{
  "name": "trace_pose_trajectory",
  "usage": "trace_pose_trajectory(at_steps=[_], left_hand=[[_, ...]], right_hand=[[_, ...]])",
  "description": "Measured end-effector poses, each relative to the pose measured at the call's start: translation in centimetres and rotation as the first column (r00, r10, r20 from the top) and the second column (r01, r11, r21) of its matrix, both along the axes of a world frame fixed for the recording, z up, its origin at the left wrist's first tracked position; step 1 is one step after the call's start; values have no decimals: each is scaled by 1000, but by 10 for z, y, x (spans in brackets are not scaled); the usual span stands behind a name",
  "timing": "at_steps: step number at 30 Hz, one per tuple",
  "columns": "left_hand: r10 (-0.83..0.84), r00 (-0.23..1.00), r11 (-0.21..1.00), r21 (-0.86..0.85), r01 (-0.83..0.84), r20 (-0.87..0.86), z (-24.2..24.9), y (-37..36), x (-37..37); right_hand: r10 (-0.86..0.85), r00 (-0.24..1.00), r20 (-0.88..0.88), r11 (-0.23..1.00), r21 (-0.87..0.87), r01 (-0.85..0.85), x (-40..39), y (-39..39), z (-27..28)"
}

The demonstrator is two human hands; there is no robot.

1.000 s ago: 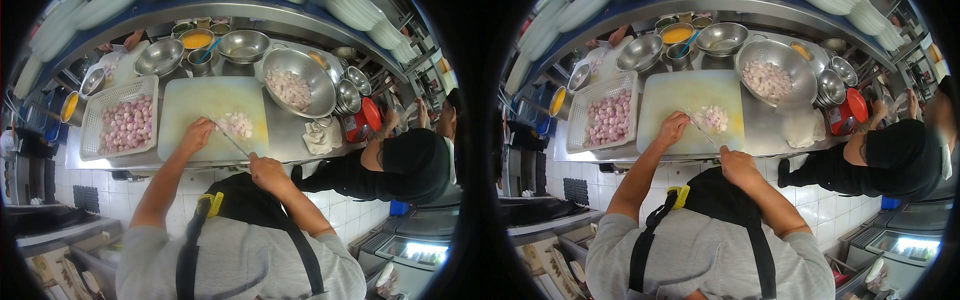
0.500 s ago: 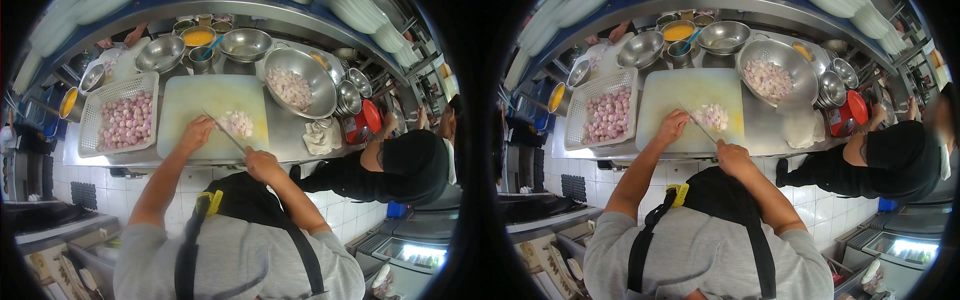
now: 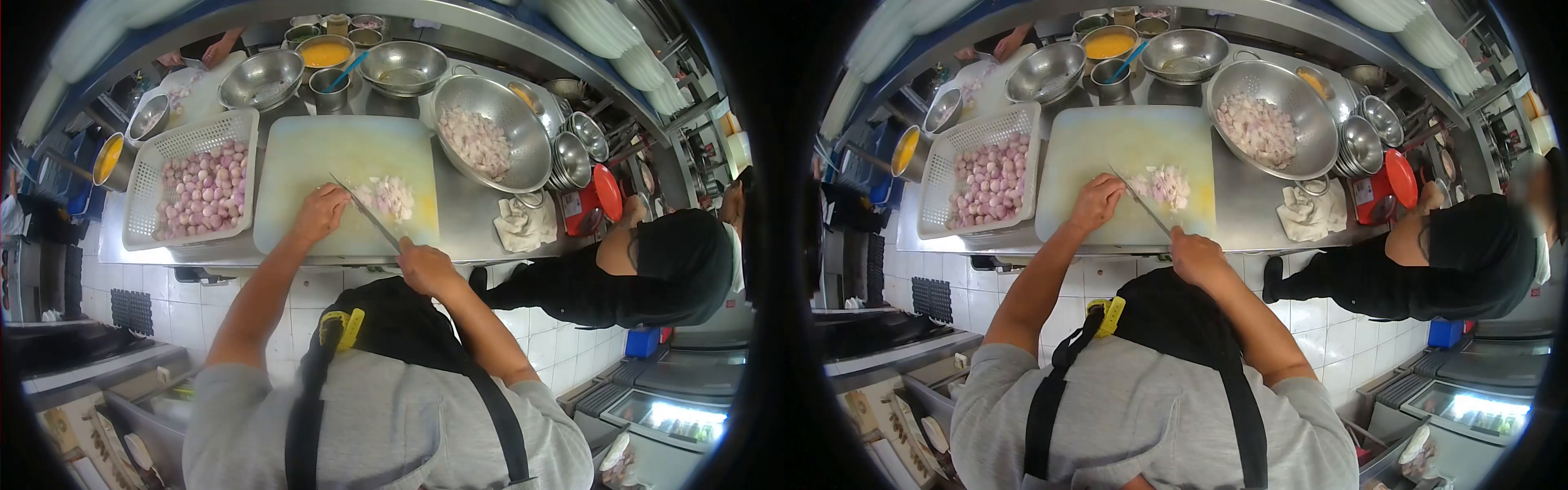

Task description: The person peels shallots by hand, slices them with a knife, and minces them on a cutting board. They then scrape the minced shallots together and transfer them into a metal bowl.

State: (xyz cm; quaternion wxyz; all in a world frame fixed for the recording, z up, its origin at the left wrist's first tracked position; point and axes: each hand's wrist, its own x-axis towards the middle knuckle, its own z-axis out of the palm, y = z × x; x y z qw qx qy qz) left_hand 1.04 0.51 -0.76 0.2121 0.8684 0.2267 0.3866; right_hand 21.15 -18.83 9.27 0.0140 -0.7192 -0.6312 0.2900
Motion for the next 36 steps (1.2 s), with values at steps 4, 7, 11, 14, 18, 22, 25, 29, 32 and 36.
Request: trace_pose_trajectory(at_steps=[4, 7, 11, 14, 18, 22, 25, 29, 32, 36], left_hand=[[34, 999, 999, 28, -34, -14, 0, 2, 0], [47, 998, 999, 13, -47, -44, -2, 1, 0], [44, 999, 997, 58, -43, -1, -1, 2, 0], [40, 999, 997, 64, -40, 4, -6, 2, 2], [50, 998, 997, 63, -48, -33, -1, 0, -1], [46, 999, 999, 26, -46, -8, -8, 2, 1], [39, 998, 997, 70, -36, -47, -4, 2, -1], [59, 997, 994, 91, -55, -42, 0, 1, 1], [69, 997, 993, 99, -65, -32, -1, -2, 0], [57, 998, 994, 95, -55, -18, -2, 0, 1]], right_hand=[[14, 1000, 22, 1000, 21, -14, -5, 14, -7], [25, 998, 60, 1000, 15, -26, -4, 3, 15], [44, 997, 70, 999, -26, -43, -2, -12, 31], [41, 999, 19, 999, 33, -41, 1, 5, -3], [45, 998, 51, 999, 6, -46, -2, 3, 18], [45, 998, 43, 998, -34, -43, 2, -3, 15], [50, 998, 30, 999, 4, -50, 1, 10, -3], [67, 996, 50, 997, 19, -68, 0, 1, 20], [57, 997, 61, 998, 6, -57, 1, -16, 40], [40, 998, 42, 999, 10, -41, 2, -21, 39]])
